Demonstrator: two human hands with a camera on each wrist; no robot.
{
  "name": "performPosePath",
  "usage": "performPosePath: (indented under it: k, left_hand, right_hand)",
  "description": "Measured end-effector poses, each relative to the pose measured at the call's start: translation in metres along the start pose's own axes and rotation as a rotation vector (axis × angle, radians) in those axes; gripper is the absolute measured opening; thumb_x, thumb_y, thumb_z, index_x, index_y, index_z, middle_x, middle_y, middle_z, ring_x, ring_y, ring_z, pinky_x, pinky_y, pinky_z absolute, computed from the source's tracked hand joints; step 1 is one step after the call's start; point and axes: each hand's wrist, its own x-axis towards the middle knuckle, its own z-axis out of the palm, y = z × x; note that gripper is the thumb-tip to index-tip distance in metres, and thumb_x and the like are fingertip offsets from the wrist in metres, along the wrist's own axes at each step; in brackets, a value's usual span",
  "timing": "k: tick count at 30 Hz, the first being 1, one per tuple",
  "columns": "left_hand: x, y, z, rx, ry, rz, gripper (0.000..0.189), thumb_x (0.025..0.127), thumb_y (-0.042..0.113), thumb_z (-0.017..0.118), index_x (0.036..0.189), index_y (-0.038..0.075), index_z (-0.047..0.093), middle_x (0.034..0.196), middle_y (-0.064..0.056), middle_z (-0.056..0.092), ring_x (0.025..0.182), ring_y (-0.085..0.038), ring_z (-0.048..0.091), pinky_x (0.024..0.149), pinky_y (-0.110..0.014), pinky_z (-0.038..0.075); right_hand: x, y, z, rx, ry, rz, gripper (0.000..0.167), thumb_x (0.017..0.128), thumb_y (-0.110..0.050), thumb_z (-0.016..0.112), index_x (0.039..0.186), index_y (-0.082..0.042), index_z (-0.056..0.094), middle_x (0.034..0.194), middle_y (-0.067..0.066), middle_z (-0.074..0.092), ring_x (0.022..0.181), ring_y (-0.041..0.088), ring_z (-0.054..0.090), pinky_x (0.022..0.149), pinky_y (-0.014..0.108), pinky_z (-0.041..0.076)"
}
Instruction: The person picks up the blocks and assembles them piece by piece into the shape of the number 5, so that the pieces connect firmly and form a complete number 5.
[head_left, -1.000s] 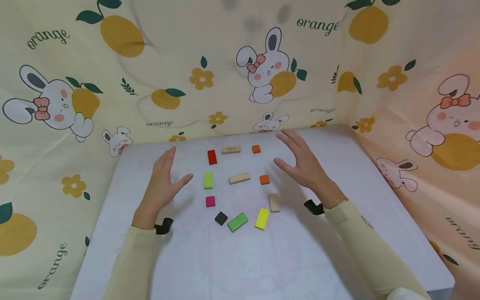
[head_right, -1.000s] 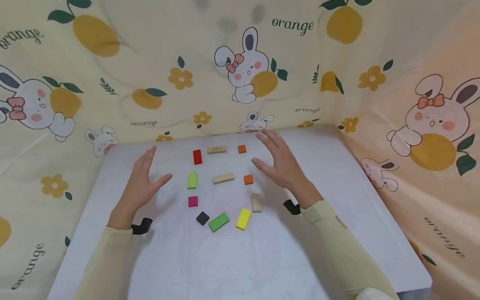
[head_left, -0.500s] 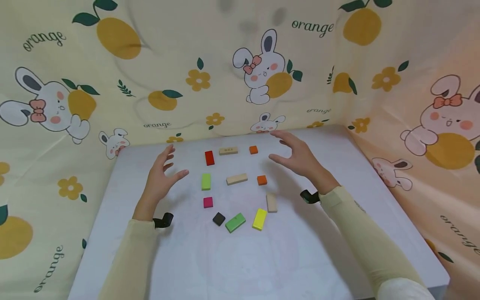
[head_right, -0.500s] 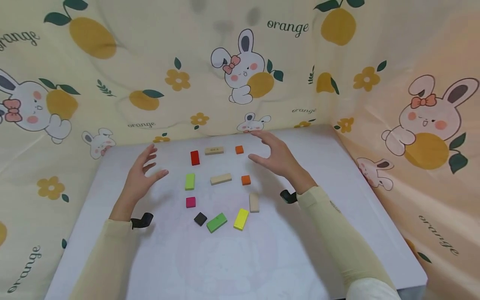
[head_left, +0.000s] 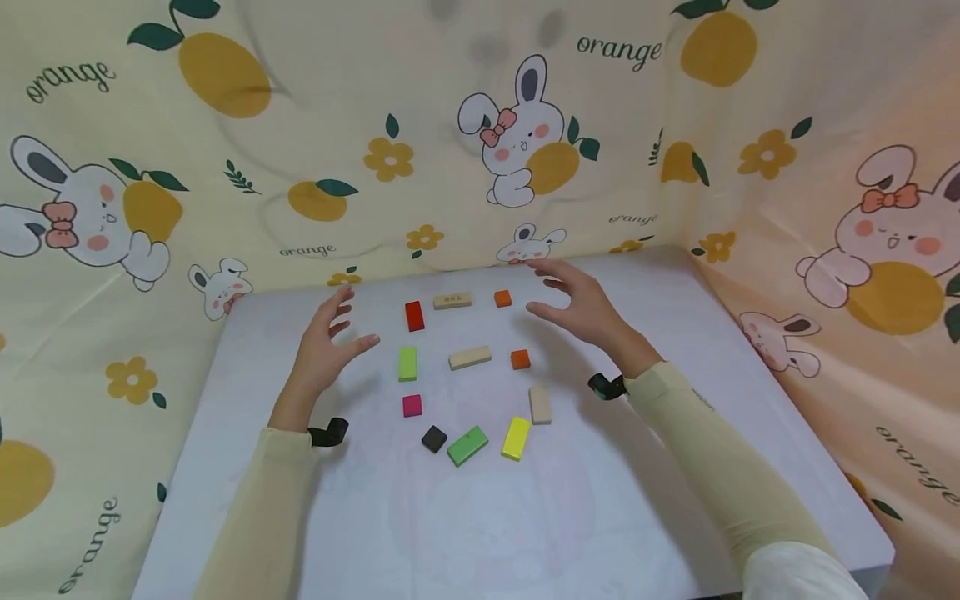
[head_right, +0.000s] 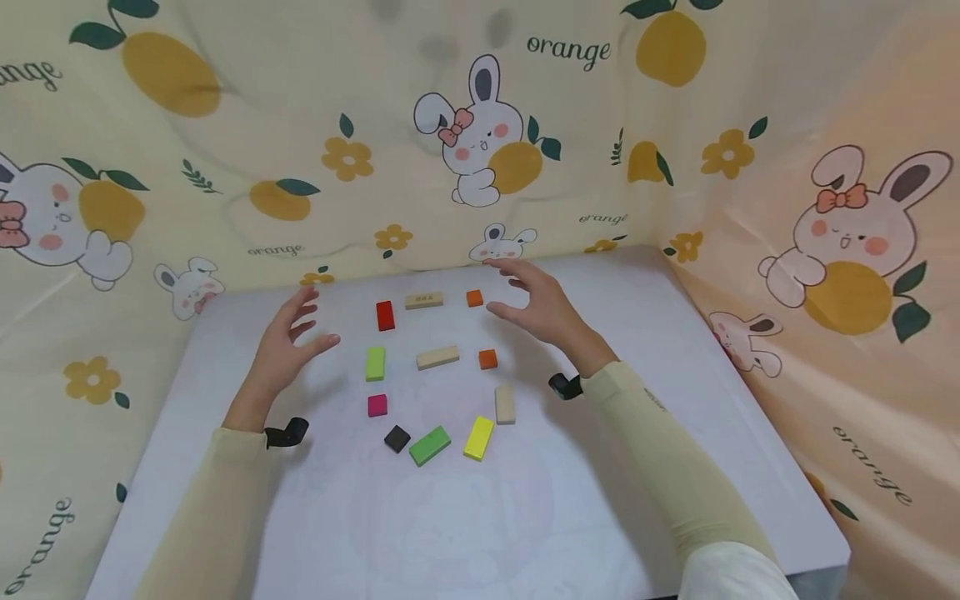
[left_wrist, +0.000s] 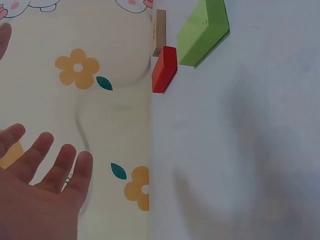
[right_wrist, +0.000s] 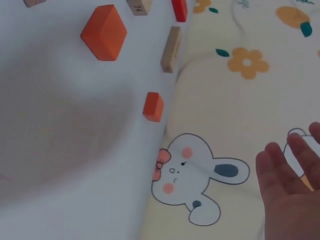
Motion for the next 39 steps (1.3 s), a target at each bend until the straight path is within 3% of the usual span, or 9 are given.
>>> performPosePath:
  k: [11,20,29,39]
  left_hand:
    - [0.01,-0.011,0.005,-0.019,0.017,0.006,0.095,0.096,0.027,0.086,0.173,0.027,0.03,0.171,-0.007,0.039,0.153,-0.032,0.038,0.123,-0.055,0.036]
    - [0.015,-0.009,0.007,-0.021,0.006,0.024,0.095,0.095,0.027,0.087,0.173,0.029,0.031,0.17,-0.008,0.04,0.153,-0.034,0.038,0.122,-0.055,0.036]
    - [0.021,-0.007,0.009,-0.029,-0.006,0.001,0.094,0.097,0.028,0.085,0.173,0.027,0.03,0.17,-0.009,0.039,0.153,-0.034,0.037,0.123,-0.056,0.035]
    - [0.018,-0.01,0.01,-0.026,-0.035,-0.031,0.097,0.096,0.027,0.086,0.173,0.024,0.028,0.171,-0.011,0.038,0.154,-0.035,0.036,0.124,-0.056,0.033]
  right_hand:
    - [0.01,0.009,0.008,0.022,-0.02,0.005,0.067,0.097,-0.02,0.084,0.157,-0.012,0.056,0.157,0.003,0.056,0.137,0.033,0.058,0.117,0.048,0.045]
    - [0.02,0.01,0.01,0.015,-0.04,0.031,0.059,0.1,-0.024,0.082,0.155,-0.02,0.059,0.155,0.003,0.057,0.135,0.031,0.059,0.116,0.045,0.046]
    - [0.03,0.009,0.011,0.013,-0.041,0.048,0.06,0.1,-0.023,0.081,0.155,-0.018,0.059,0.153,0.002,0.059,0.133,0.026,0.06,0.116,0.047,0.046]
    - [0.034,0.015,0.018,0.049,-0.058,0.059,0.061,0.1,-0.021,0.081,0.156,-0.018,0.058,0.154,0.001,0.06,0.132,0.026,0.061,0.116,0.043,0.046]
